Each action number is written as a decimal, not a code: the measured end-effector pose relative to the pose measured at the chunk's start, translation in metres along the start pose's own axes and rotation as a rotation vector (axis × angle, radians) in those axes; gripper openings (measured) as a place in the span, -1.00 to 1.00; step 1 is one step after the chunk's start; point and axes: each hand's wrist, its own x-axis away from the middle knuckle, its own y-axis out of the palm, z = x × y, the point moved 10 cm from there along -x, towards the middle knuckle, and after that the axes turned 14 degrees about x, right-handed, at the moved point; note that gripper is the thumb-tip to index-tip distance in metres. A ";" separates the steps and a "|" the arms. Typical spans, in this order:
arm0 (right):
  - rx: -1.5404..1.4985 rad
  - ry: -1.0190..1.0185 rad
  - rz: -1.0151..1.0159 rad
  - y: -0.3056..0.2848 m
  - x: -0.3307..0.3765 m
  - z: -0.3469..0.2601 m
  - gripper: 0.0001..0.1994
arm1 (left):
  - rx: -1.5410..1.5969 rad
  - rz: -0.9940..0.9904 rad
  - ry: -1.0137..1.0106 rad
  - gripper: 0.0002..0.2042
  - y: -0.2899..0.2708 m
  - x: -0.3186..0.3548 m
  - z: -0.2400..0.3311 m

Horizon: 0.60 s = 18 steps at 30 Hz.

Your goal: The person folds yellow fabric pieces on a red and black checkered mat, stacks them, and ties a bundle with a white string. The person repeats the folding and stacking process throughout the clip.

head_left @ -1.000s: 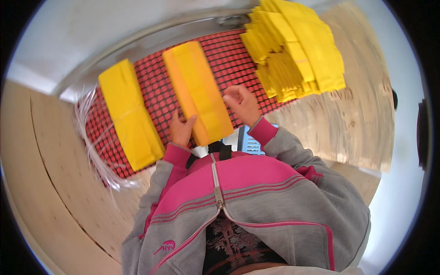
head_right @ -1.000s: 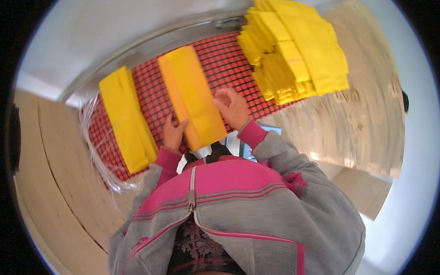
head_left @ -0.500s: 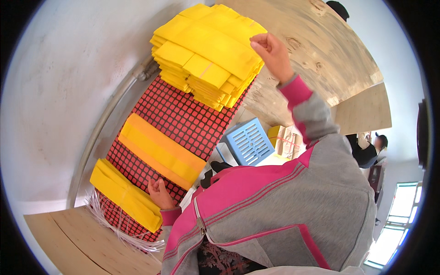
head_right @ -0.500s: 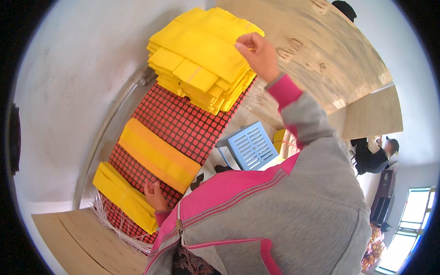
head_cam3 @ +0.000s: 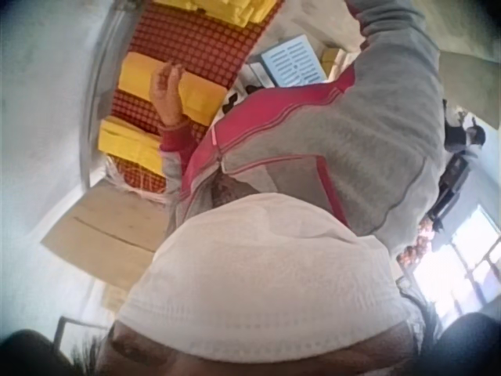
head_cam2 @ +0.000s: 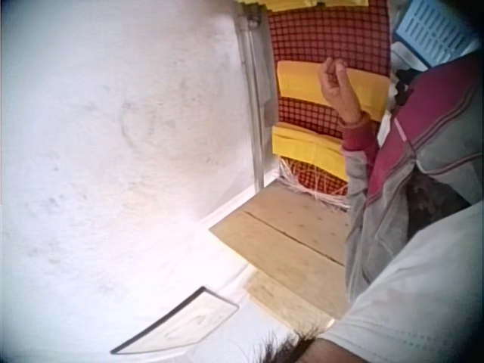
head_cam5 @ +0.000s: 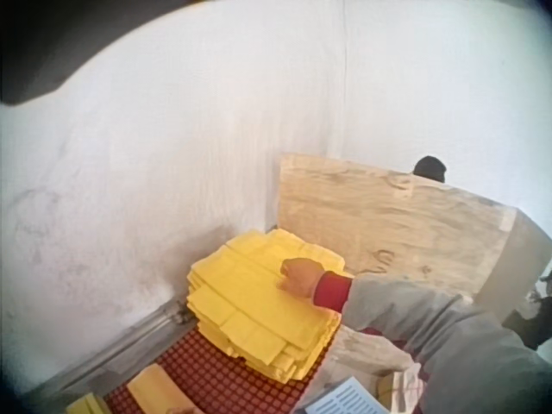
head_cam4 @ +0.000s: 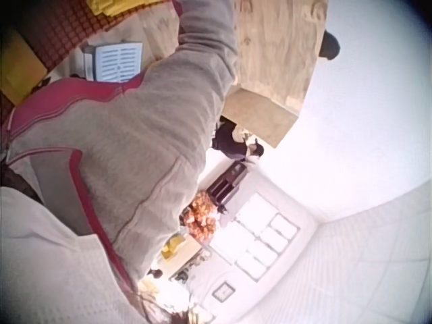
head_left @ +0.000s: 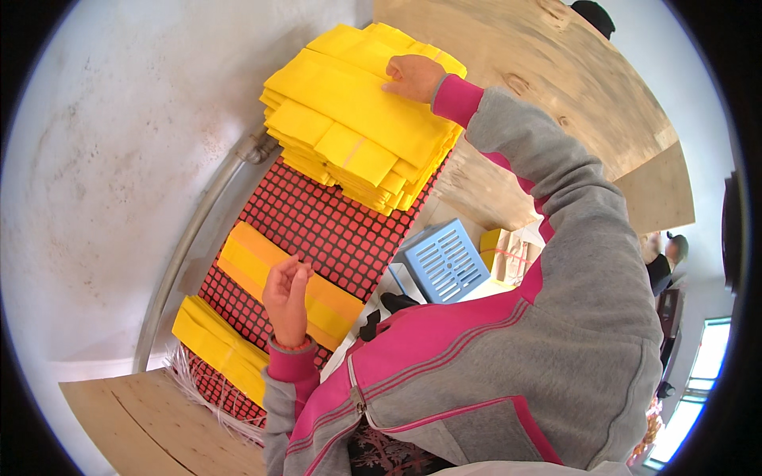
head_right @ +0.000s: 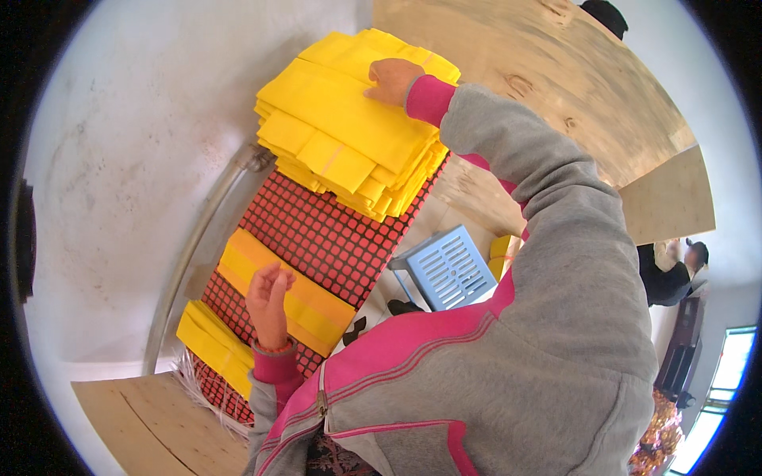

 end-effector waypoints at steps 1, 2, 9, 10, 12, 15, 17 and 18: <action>0.003 -0.005 -0.013 0.000 0.000 -0.001 -0.65 | -0.024 -0.009 -0.044 -0.75 0.008 -0.011 0.004; 0.006 -0.010 -0.026 0.001 -0.001 -0.001 -0.66 | 0.004 -0.081 -0.019 -0.75 0.022 -0.022 0.015; -0.090 0.017 -0.238 0.017 -0.007 0.007 -0.58 | 0.072 -0.206 -0.183 -0.73 0.096 -0.108 0.034; -0.089 0.019 -0.231 0.017 -0.006 0.007 -0.58 | 0.095 -0.208 -0.213 -0.72 0.104 -0.120 0.032; -0.107 0.020 -0.221 0.017 -0.006 0.007 -0.57 | 0.129 -0.206 -0.262 -0.71 0.115 -0.139 0.026; -0.170 0.028 -0.219 0.019 -0.006 0.006 -0.56 | 0.148 -0.191 -0.331 -0.70 0.125 -0.161 0.012; -0.218 0.046 -0.213 0.019 -0.008 0.007 -0.54 | 0.170 -0.183 -0.362 -0.71 0.128 -0.171 0.003; -0.216 0.040 -0.234 0.022 -0.010 0.005 -0.56 | 0.191 -0.184 -0.370 -0.72 0.129 -0.174 -0.001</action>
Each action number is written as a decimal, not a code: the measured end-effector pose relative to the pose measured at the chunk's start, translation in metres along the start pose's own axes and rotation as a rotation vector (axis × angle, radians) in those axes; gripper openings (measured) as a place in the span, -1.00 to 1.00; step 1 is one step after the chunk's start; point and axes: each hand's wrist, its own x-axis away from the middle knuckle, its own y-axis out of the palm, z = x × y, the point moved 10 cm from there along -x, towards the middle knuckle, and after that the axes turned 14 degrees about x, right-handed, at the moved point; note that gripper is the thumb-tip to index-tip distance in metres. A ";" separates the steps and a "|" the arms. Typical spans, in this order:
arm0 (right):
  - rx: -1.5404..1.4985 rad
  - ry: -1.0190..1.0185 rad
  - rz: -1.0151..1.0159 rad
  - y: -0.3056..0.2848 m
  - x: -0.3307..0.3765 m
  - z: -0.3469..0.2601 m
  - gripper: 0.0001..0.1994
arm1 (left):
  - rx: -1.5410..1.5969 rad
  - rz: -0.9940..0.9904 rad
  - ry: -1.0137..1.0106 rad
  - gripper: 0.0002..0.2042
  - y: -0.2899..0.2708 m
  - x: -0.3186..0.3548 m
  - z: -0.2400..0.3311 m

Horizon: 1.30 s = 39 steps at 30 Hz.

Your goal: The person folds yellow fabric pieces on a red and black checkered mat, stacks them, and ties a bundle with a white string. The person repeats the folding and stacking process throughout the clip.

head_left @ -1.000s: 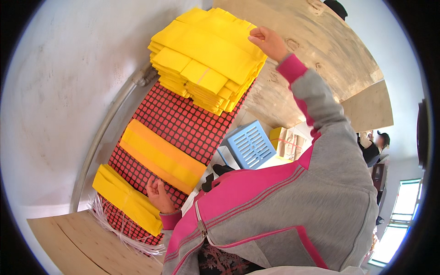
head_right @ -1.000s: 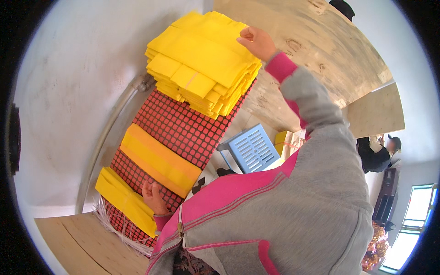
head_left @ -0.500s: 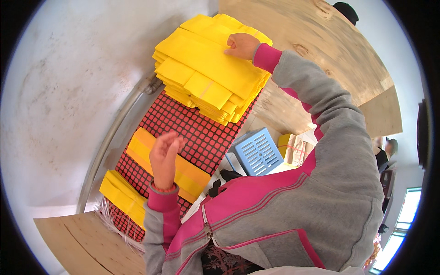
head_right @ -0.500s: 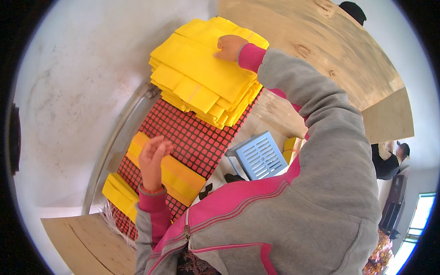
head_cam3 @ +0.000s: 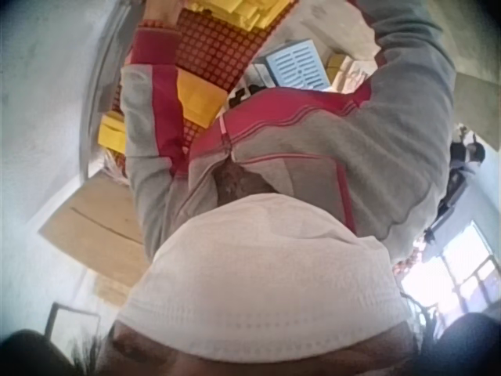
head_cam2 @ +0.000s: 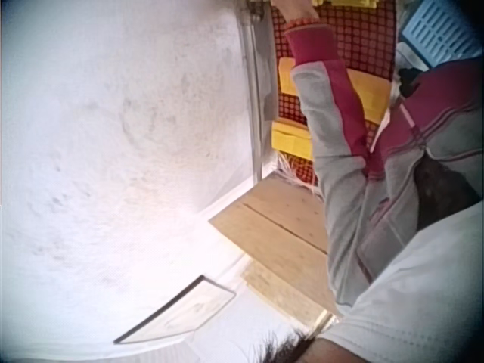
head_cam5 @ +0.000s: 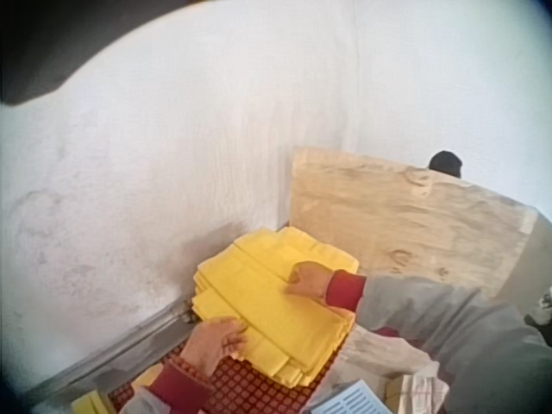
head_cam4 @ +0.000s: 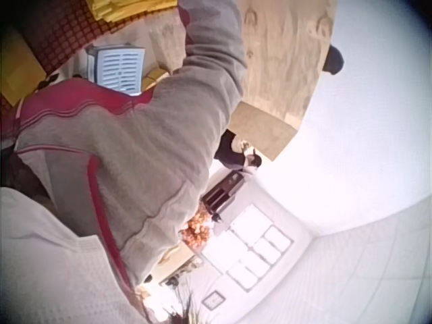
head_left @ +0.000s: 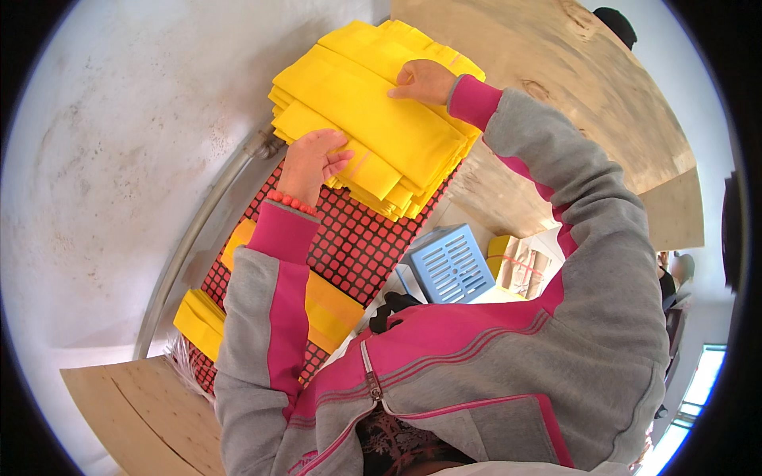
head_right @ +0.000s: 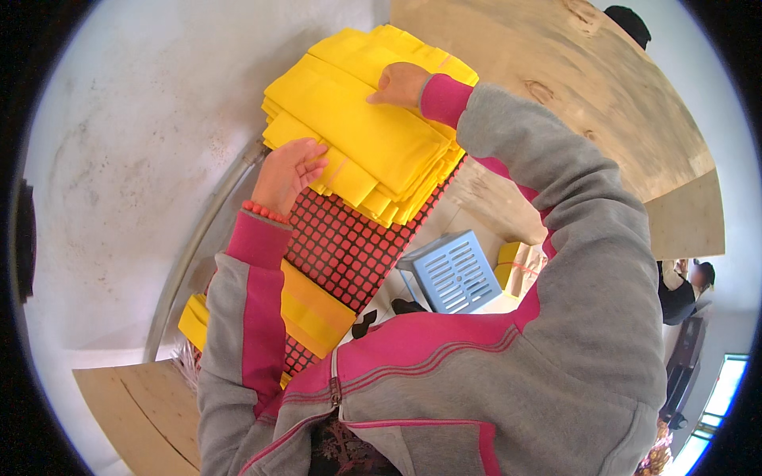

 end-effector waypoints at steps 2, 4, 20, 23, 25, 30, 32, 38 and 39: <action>-0.013 -0.035 -0.020 0.002 -0.003 -0.006 -0.59 | 0.051 -0.016 -0.025 -0.74 0.000 -0.009 -0.005; -0.228 0.114 -0.302 0.028 -0.007 0.001 -0.63 | 0.115 -0.033 -0.061 -0.75 -0.001 -0.018 -0.009; -1.120 0.103 -0.650 0.041 0.067 -0.114 -0.62 | 0.474 -0.221 0.053 -0.63 -0.003 0.050 -0.009; -1.301 0.138 -0.745 0.051 0.091 -0.151 -0.59 | 0.454 -0.183 0.167 -0.63 -0.023 0.092 -0.010; -1.520 0.122 -0.754 0.062 0.104 -0.185 -0.58 | 0.412 -0.123 0.192 -0.62 -0.041 0.121 -0.017; -1.677 0.147 -0.761 0.104 0.121 -0.254 -0.60 | 0.369 -0.020 0.214 -0.59 -0.087 0.180 -0.049; -1.612 -0.011 -0.834 0.120 0.127 -0.285 -0.61 | 0.398 0.025 0.220 -0.58 -0.110 0.200 -0.067; -1.510 0.045 -0.875 0.210 0.135 -0.330 -0.70 | 0.443 0.178 0.231 -0.60 -0.166 0.235 -0.128; -1.510 0.058 -0.896 0.223 0.138 -0.334 -0.70 | 0.458 0.192 0.244 -0.61 -0.172 0.239 -0.136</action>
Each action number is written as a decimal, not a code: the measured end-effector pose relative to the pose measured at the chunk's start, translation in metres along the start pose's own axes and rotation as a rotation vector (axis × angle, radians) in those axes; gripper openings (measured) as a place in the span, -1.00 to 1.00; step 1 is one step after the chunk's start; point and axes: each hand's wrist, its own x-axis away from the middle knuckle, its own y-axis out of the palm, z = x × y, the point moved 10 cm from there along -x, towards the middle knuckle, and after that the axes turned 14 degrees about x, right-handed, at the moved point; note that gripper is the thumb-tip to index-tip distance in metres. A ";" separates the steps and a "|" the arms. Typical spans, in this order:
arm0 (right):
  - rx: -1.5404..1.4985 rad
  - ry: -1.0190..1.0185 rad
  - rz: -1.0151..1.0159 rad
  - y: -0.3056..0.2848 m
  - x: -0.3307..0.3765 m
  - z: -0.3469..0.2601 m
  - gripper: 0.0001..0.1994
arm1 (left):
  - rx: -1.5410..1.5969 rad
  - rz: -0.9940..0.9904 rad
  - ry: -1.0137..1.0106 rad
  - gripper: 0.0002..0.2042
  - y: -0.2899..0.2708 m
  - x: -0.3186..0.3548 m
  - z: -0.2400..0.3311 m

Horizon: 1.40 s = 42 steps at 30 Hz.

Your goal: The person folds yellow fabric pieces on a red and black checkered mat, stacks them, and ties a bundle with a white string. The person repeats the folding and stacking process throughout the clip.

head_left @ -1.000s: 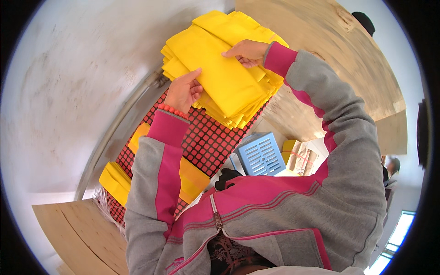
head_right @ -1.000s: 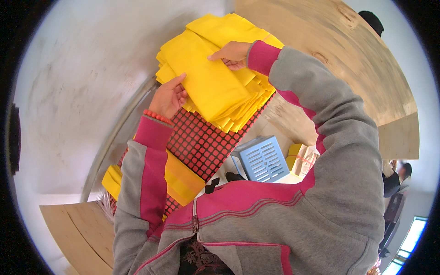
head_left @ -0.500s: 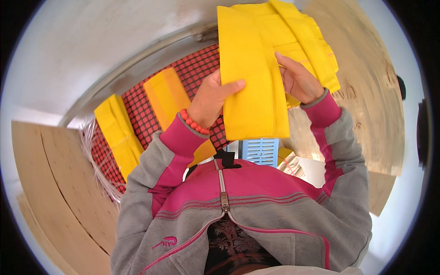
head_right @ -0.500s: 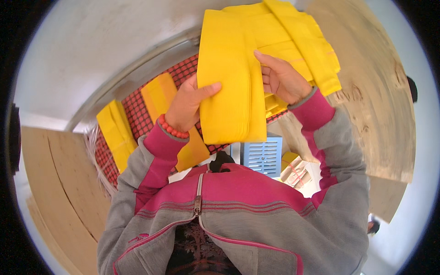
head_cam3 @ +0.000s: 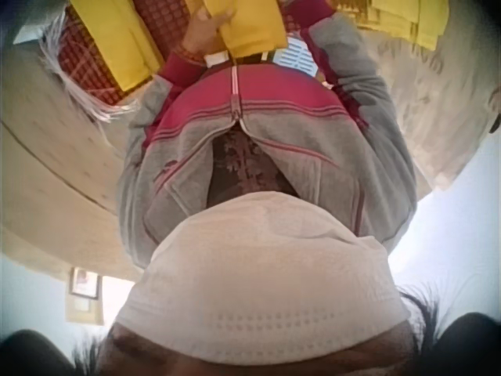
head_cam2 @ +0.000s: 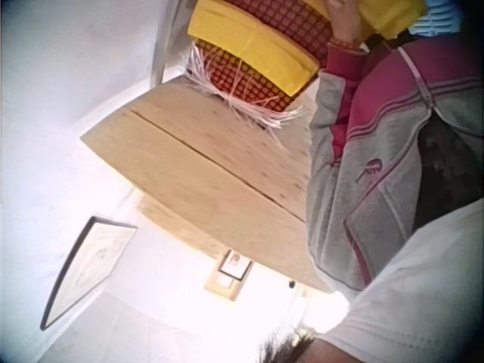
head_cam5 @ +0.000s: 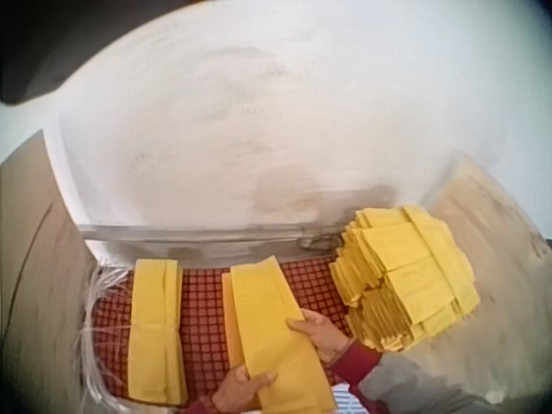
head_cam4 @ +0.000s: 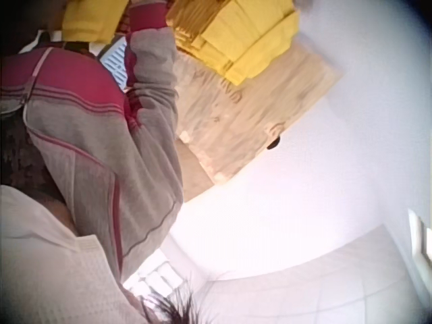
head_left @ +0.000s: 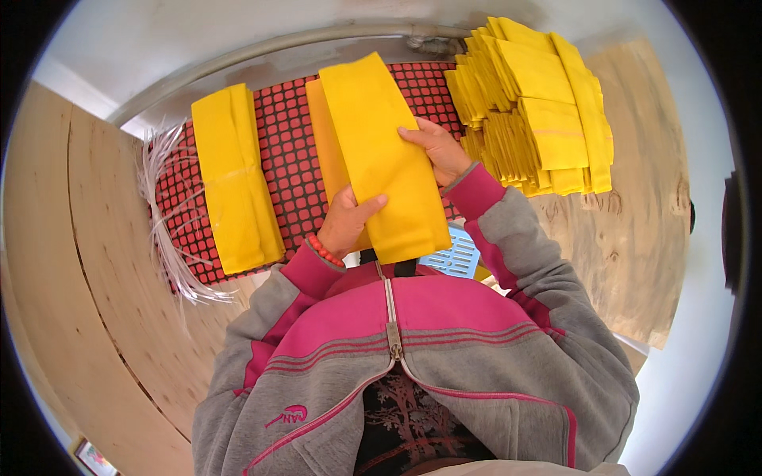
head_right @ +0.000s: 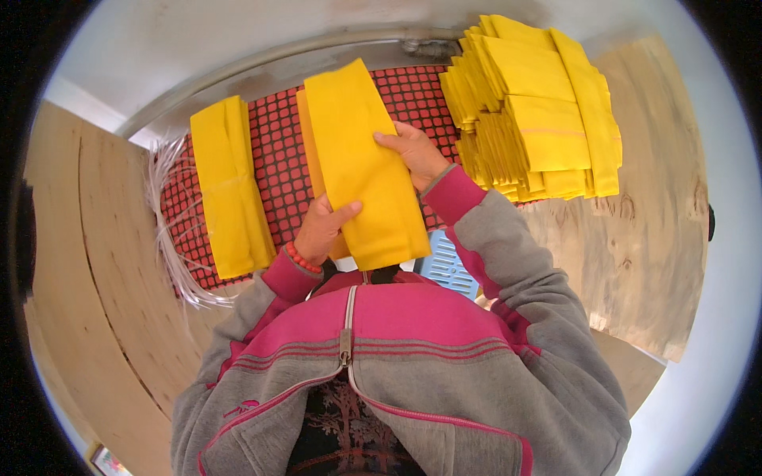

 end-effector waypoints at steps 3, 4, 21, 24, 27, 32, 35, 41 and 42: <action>0.037 0.016 0.021 0.004 -0.017 0.028 -0.70 | 0.003 0.037 0.030 -0.63 -0.028 0.006 -0.007; 0.066 0.024 0.055 0.003 -0.021 0.036 -0.70 | -0.009 0.054 0.034 -0.63 -0.039 0.007 -0.009; 0.227 0.075 0.080 -0.016 -0.059 0.080 -0.69 | 0.096 0.209 -0.005 -0.67 -0.104 -0.006 -0.034; 0.236 0.108 0.120 -0.023 -0.057 0.085 -0.70 | 0.071 0.240 -0.024 -0.68 -0.107 -0.003 -0.036; 0.216 0.108 0.147 -0.026 -0.054 0.087 -0.72 | 0.058 0.283 0.008 -0.68 -0.111 0.004 -0.035; 0.207 0.065 0.220 -0.028 -0.049 0.089 -0.76 | -0.061 0.335 0.136 -0.72 -0.122 0.006 -0.032; 0.207 0.056 0.254 -0.031 -0.048 0.089 -0.77 | -0.120 0.366 0.234 -0.78 -0.128 0.004 -0.027; 0.244 0.057 0.256 -0.036 -0.051 0.090 -0.78 | -0.131 0.379 0.254 -0.78 -0.127 0.007 -0.026; 0.241 0.052 0.249 -0.035 -0.051 0.090 -0.78 | -0.103 0.384 0.253 -0.78 -0.126 0.008 -0.026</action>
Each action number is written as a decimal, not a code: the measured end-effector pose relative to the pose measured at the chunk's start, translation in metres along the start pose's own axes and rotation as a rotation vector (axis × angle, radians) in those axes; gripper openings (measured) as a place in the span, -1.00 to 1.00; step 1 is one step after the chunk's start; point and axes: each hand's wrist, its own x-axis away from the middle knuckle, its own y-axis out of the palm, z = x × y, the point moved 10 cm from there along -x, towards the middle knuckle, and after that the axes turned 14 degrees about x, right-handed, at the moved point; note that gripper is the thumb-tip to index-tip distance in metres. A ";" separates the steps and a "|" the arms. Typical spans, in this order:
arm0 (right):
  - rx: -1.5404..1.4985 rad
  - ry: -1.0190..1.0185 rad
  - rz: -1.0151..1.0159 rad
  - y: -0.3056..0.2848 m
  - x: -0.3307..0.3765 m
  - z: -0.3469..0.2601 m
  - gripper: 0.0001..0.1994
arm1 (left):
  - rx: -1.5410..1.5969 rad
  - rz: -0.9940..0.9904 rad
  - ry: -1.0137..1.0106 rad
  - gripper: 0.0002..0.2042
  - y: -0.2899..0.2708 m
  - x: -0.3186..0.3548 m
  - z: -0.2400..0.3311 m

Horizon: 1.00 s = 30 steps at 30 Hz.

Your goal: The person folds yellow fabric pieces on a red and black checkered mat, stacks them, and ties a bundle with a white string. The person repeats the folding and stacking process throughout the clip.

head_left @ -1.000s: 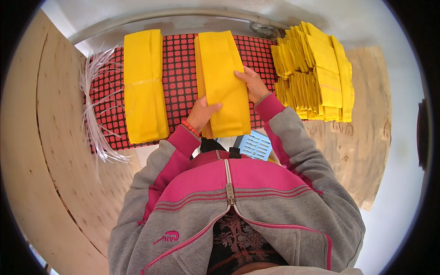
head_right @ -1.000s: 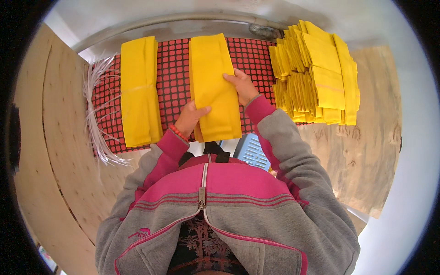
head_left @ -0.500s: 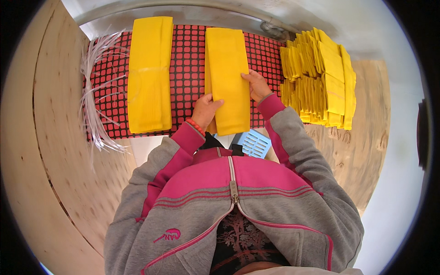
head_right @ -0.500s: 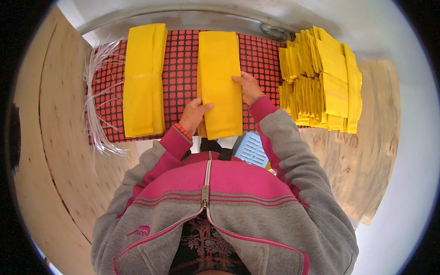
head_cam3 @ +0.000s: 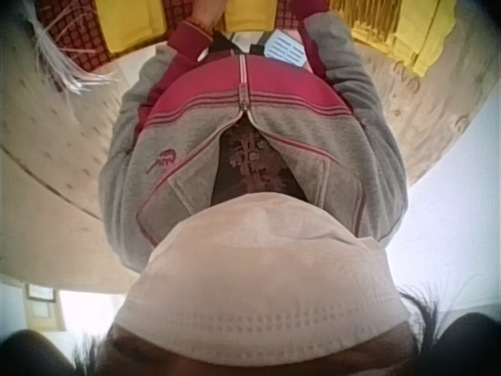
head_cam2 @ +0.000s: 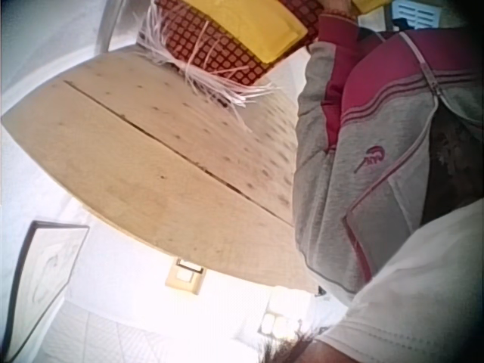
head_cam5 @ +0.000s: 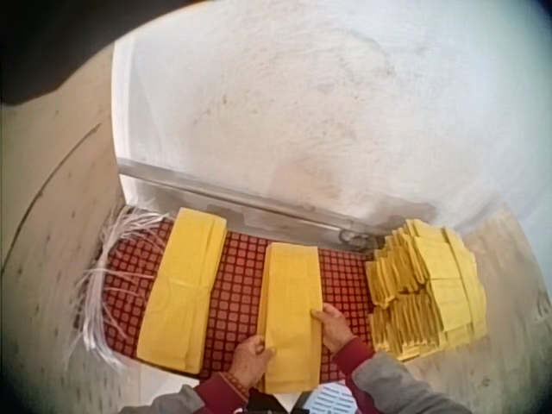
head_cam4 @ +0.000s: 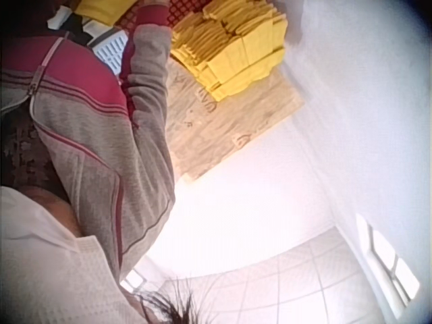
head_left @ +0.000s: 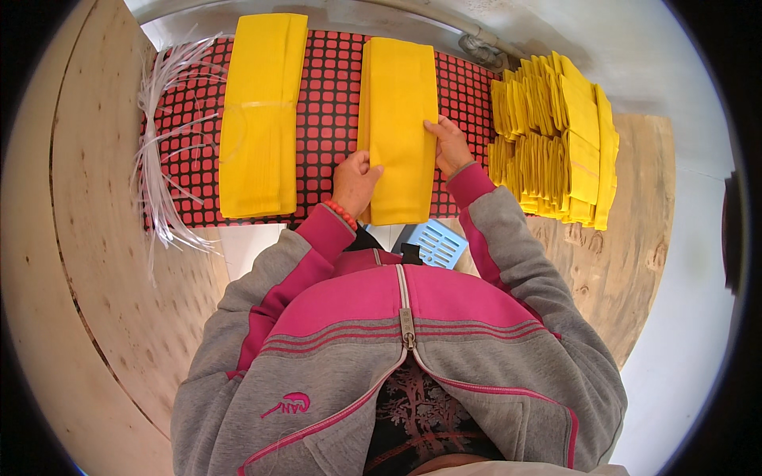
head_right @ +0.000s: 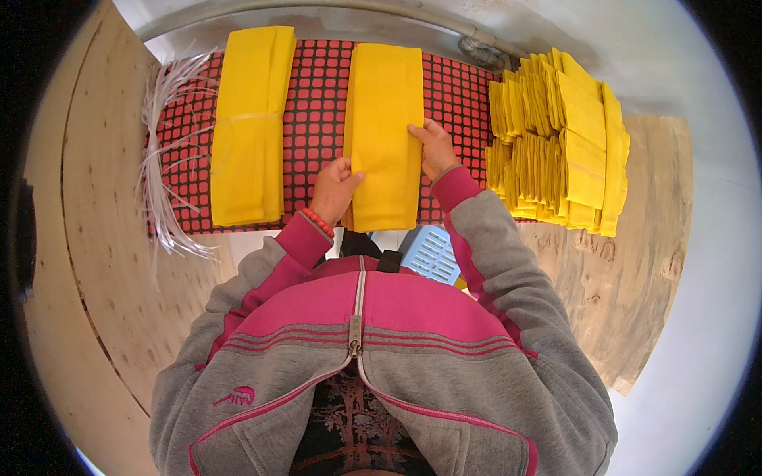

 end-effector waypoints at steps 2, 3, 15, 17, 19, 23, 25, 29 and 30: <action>0.007 -0.003 -0.009 0.002 0.001 -0.001 -0.78 | 0.038 0.011 -0.020 -0.78 -0.001 0.002 -0.002; 0.018 -0.001 -0.012 0.003 0.001 -0.001 -0.78 | 0.049 0.014 -0.033 -0.78 -0.002 0.003 -0.003; -0.009 0.041 -0.034 0.001 -0.008 0.015 -0.74 | 0.160 0.177 -0.248 -0.73 -0.043 0.027 -0.002; -0.031 0.039 -0.037 0.001 -0.009 0.018 -0.76 | 0.171 0.201 -0.246 -0.73 -0.047 0.034 0.001; -0.016 0.051 -0.030 0.000 -0.009 0.021 -0.78 | 0.169 0.211 -0.243 -0.75 -0.048 0.039 0.002; 0.005 0.053 -0.031 0.000 -0.012 0.023 -0.78 | 0.063 0.186 -0.239 -0.80 -0.052 0.039 0.001; 0.025 0.054 -0.029 -0.002 -0.014 0.026 -0.78 | 0.016 0.185 -0.244 -0.82 -0.056 0.038 0.000; 0.035 0.047 -0.032 -0.006 -0.019 0.029 -0.77 | 0.007 0.179 -0.176 -0.85 -0.058 0.036 0.001; 0.033 0.051 -0.024 -0.007 -0.019 0.031 -0.77 | 0.006 0.185 -0.175 -0.87 -0.059 0.036 0.000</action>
